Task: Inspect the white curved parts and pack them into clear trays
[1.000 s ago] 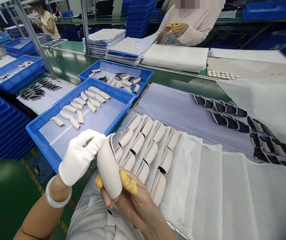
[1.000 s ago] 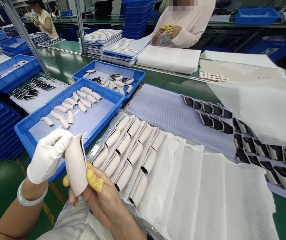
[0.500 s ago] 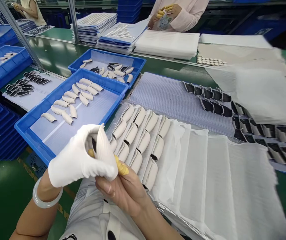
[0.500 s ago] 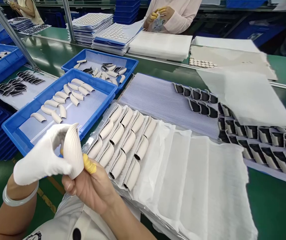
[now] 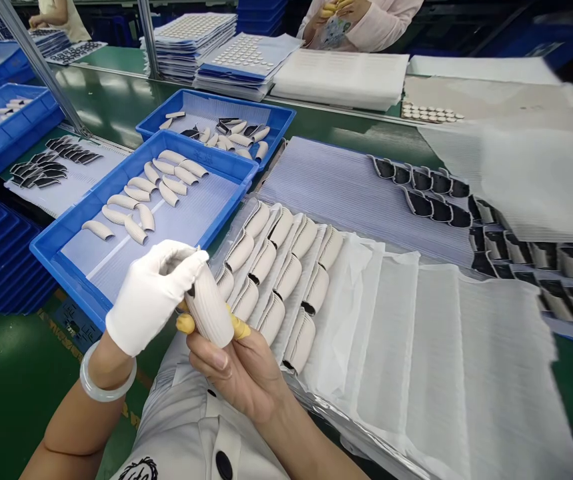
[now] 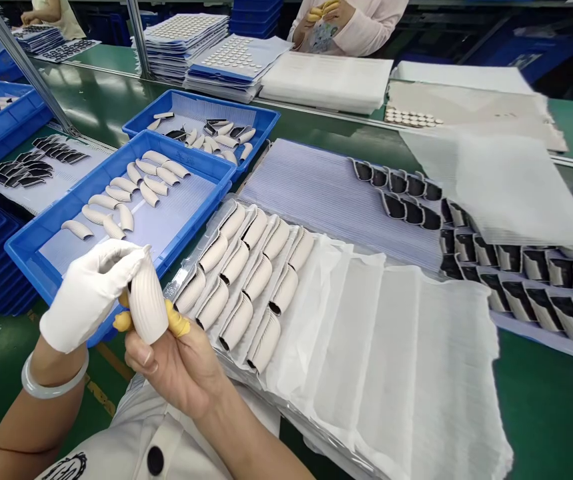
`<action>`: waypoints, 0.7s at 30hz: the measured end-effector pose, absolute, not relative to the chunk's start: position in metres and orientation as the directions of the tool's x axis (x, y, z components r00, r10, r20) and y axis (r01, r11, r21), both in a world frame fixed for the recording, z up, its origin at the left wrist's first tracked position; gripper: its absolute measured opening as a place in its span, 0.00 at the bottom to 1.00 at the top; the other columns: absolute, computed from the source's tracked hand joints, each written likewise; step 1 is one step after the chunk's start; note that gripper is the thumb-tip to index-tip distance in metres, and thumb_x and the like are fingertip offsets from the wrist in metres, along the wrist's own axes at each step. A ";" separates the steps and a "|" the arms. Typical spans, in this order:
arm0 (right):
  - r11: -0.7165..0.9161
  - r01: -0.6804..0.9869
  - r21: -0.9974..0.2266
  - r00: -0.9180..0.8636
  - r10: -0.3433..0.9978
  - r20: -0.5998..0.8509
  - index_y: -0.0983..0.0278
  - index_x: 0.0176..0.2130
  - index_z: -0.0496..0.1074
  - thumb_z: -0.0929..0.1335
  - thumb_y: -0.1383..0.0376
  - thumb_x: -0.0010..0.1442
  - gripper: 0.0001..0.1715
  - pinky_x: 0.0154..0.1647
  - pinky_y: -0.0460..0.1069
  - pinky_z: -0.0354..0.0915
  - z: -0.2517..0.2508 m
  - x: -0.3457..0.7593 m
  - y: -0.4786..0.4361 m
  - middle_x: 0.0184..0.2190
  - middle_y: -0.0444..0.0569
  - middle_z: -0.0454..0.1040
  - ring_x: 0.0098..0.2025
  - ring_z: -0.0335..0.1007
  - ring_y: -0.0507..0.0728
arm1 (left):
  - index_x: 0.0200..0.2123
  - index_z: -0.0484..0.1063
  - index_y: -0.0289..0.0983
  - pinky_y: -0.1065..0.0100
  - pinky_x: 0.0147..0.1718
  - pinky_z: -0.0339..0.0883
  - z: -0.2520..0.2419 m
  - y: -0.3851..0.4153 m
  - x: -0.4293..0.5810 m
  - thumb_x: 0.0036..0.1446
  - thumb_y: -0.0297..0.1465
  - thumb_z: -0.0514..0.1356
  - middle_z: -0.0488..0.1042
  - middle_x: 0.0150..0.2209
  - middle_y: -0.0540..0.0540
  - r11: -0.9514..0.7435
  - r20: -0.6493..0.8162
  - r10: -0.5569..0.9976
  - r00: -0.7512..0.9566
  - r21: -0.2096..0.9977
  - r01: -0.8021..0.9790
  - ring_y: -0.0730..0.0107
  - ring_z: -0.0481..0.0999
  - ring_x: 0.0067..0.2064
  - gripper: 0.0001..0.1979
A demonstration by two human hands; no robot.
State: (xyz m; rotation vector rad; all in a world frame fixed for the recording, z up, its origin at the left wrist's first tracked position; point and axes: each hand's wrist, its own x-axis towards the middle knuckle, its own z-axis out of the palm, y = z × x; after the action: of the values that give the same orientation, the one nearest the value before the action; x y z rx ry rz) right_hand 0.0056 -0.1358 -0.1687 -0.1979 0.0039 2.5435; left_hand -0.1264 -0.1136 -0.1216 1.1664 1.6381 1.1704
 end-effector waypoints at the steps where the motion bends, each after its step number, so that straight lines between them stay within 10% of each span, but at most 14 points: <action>1: -0.832 -0.554 -0.039 -0.820 0.553 -0.144 0.70 0.42 0.74 0.66 0.65 0.60 0.13 0.21 0.42 0.55 -0.169 0.005 -0.136 0.33 0.49 0.70 0.21 0.51 0.46 | 0.32 0.74 0.37 0.73 0.34 0.67 -0.122 -0.114 -0.127 0.52 0.44 0.64 0.75 0.31 0.50 0.143 -0.081 0.962 -0.261 0.963 0.228 0.71 0.73 0.35 0.15; 8: -0.820 -0.566 -0.088 -0.811 0.573 -0.121 0.68 0.42 0.73 0.70 0.56 0.57 0.19 0.23 0.43 0.57 -0.178 0.006 -0.137 0.34 0.48 0.75 0.22 0.61 0.46 | 0.37 0.76 0.39 0.75 0.27 0.64 -0.122 -0.116 -0.131 0.52 0.41 0.64 0.75 0.34 0.49 0.166 -0.120 0.970 -0.211 0.963 0.214 0.72 0.71 0.32 0.13; 21: -0.587 -0.463 -0.664 -0.592 0.762 -0.261 0.66 0.43 0.66 0.75 0.60 0.47 0.27 0.21 0.44 0.61 -0.191 0.070 -0.117 0.30 0.45 0.73 0.23 0.73 0.52 | 0.41 0.78 0.43 0.66 0.32 0.72 -0.134 -0.107 -0.132 0.50 0.47 0.61 0.77 0.36 0.46 0.175 -0.135 0.984 -0.115 0.844 0.507 0.63 0.74 0.33 0.19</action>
State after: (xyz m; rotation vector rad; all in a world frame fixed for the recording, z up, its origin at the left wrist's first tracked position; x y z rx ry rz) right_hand 0.0698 -0.1175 -0.1907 -0.6988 -0.7111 2.1863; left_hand -0.1318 -0.1068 -0.1343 1.4234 1.7268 0.8336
